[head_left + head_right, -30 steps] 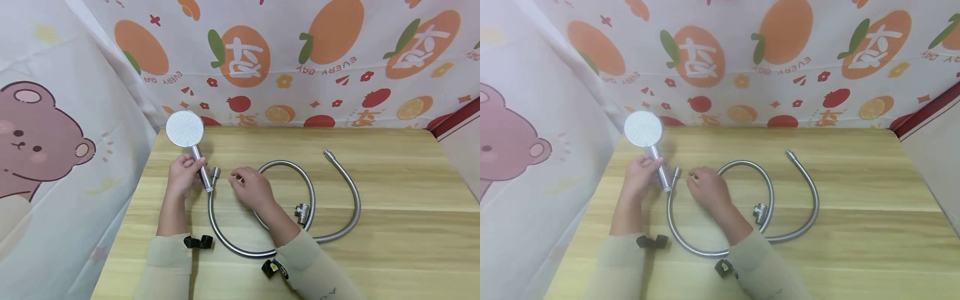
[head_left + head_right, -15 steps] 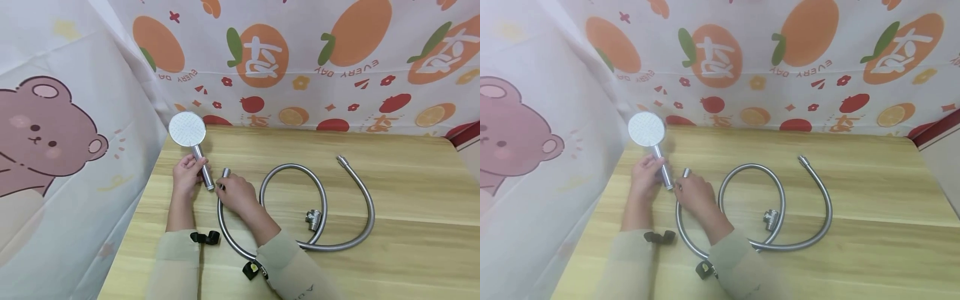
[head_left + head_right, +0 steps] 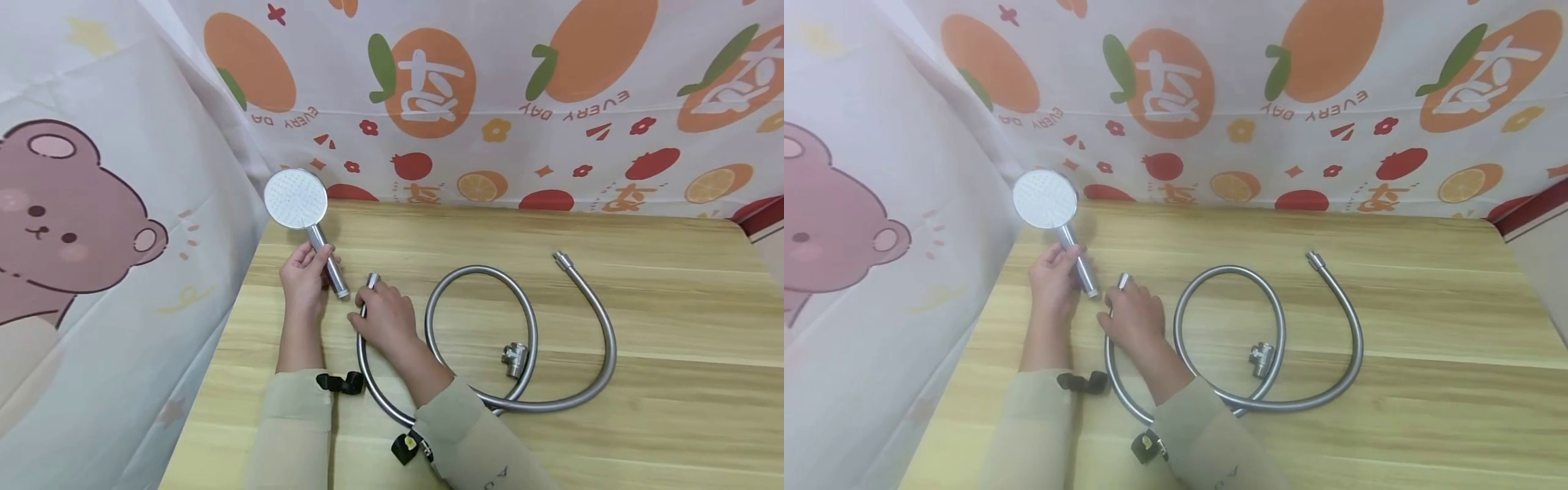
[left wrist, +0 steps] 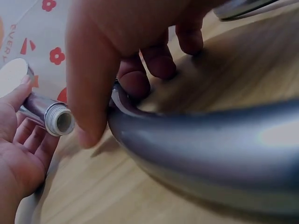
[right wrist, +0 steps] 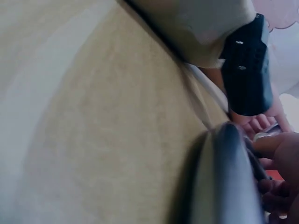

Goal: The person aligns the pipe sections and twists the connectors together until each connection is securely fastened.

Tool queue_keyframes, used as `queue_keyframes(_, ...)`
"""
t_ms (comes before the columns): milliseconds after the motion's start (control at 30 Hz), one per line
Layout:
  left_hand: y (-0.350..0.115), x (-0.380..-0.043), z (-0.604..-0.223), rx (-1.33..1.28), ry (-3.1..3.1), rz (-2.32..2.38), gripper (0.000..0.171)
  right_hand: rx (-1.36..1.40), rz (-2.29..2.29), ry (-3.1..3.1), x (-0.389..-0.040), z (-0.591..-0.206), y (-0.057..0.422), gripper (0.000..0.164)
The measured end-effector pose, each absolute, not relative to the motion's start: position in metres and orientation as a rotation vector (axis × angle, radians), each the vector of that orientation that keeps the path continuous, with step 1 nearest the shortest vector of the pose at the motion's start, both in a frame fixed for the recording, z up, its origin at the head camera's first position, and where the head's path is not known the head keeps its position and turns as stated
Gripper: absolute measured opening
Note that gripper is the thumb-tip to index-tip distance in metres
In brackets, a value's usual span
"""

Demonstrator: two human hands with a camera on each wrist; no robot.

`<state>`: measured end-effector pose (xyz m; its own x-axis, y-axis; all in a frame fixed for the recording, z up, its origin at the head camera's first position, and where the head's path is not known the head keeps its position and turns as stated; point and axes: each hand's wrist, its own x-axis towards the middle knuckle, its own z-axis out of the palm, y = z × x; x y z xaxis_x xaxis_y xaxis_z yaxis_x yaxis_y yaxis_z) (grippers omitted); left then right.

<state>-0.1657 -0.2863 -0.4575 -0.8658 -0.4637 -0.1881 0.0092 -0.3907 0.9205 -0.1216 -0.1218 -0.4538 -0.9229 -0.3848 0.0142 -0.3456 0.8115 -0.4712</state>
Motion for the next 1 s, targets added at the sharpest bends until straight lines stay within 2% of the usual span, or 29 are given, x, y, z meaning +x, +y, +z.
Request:
queue_keyframes(100,-0.286,-0.168,-0.457,0.624,-1.52,-2.314,0.039,-0.529,-0.821,2.924,-0.121,-0.458,-0.124,0.034)
queue_keyframes(300,-0.282,-0.173,-0.455,0.648,-1.493,-2.325,0.043,-0.328,-1.263,2.806,-0.12,-0.461,-0.125,0.08)
queue_keyframes(400,-0.279,-0.175,-0.454,0.639,-1.481,-2.323,0.043,-0.25,-1.549,2.695,-0.12,-0.461,-0.124,0.09)
queue_keyframes(667,-0.279,-0.179,-0.457,0.661,-1.464,-2.303,0.041,-0.021,-2.179,2.066,-0.123,-0.465,-0.123,0.088)
queue_keyframes(900,-0.28,-0.182,-0.458,0.654,-1.441,-2.302,0.046,0.144,-2.328,1.628,-0.129,-0.468,-0.125,0.056)
queue_keyframes(1000,-0.281,-0.184,-0.457,0.644,-1.438,-2.295,0.045,0.165,-2.353,1.536,-0.132,-0.468,-0.126,0.047)
